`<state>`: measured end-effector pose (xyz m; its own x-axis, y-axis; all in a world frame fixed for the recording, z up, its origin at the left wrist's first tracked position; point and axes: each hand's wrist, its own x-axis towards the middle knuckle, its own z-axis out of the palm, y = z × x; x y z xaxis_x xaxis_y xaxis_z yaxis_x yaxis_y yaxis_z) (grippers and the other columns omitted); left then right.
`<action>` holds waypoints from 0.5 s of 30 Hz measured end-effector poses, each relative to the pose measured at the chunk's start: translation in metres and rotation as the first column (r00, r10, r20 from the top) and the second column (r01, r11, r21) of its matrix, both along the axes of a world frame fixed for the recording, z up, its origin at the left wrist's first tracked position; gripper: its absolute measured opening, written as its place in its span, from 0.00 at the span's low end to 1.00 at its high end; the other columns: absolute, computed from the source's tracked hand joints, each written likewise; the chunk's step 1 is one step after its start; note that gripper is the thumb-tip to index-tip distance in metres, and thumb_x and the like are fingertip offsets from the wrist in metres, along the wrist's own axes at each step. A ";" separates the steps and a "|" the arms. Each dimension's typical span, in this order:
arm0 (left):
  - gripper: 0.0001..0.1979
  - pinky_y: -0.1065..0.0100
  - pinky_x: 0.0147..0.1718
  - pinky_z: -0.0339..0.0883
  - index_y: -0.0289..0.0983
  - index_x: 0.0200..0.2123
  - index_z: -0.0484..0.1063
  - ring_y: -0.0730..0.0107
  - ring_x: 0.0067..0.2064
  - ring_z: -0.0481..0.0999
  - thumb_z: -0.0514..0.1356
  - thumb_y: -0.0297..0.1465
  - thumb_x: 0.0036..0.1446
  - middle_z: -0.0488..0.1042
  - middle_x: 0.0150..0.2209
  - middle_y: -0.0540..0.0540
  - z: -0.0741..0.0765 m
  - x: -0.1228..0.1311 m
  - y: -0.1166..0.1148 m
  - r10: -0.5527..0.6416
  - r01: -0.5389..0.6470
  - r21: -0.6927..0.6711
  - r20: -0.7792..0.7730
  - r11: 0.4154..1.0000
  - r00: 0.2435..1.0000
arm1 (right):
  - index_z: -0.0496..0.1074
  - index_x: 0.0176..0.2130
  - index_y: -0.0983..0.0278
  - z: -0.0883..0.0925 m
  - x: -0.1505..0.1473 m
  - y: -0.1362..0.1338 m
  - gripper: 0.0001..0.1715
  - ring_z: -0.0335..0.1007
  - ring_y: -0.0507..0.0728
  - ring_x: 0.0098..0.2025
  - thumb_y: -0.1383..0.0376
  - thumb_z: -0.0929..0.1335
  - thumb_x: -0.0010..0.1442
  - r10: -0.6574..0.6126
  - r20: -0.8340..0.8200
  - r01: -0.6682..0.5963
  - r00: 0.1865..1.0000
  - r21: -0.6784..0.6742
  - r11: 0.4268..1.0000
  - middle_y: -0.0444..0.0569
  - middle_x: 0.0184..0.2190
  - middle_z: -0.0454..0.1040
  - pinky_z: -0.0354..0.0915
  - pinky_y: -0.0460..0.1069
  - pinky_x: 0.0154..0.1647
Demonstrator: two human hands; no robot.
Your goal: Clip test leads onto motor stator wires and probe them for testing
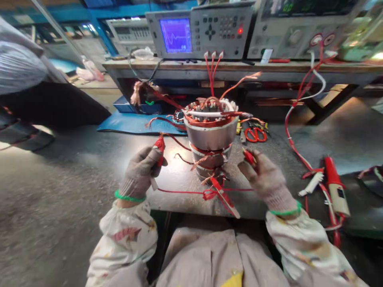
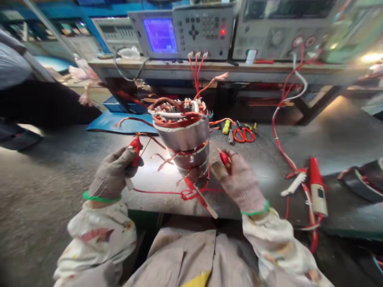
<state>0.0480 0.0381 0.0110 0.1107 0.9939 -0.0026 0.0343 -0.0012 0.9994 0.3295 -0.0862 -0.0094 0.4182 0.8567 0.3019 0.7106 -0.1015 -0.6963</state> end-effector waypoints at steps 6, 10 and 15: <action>0.24 0.77 0.14 0.46 0.35 0.25 0.71 0.83 0.15 0.56 0.70 0.50 0.47 0.71 0.19 0.50 -0.006 0.004 0.001 0.031 -0.031 -0.004 0.030 1.000 0.999 | 0.69 0.60 0.69 0.006 0.020 0.077 0.29 0.74 0.64 0.49 0.57 0.63 0.66 -0.105 0.247 0.165 0.963 -0.232 0.959 0.62 0.51 0.75 0.68 0.54 0.48; 0.27 0.77 0.14 0.45 0.35 0.26 0.70 0.83 0.15 0.57 0.70 0.54 0.44 0.72 0.19 0.49 -0.007 0.003 0.002 0.018 -0.018 -0.022 0.037 1.000 0.999 | 0.69 0.62 0.71 -0.002 0.028 0.093 0.29 0.74 0.65 0.53 0.59 0.62 0.67 -0.107 0.196 0.163 0.975 -0.299 0.940 0.63 0.54 0.75 0.66 0.54 0.52; 0.29 0.76 0.14 0.44 0.35 0.30 0.71 0.83 0.15 0.56 0.71 0.54 0.41 0.72 0.19 0.50 -0.009 0.002 0.002 0.010 -0.006 -0.044 0.094 0.999 0.996 | 0.72 0.58 0.70 -0.016 0.036 0.094 0.27 0.75 0.63 0.52 0.59 0.61 0.67 -0.077 0.191 0.123 0.979 -0.244 0.962 0.61 0.52 0.78 0.67 0.53 0.53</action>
<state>0.0501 0.0406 0.0018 0.1048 0.9938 -0.0364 -0.0599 0.0428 0.9973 0.3653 0.0074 -0.0254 0.4648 0.8712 0.1579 0.7977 -0.3347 -0.5016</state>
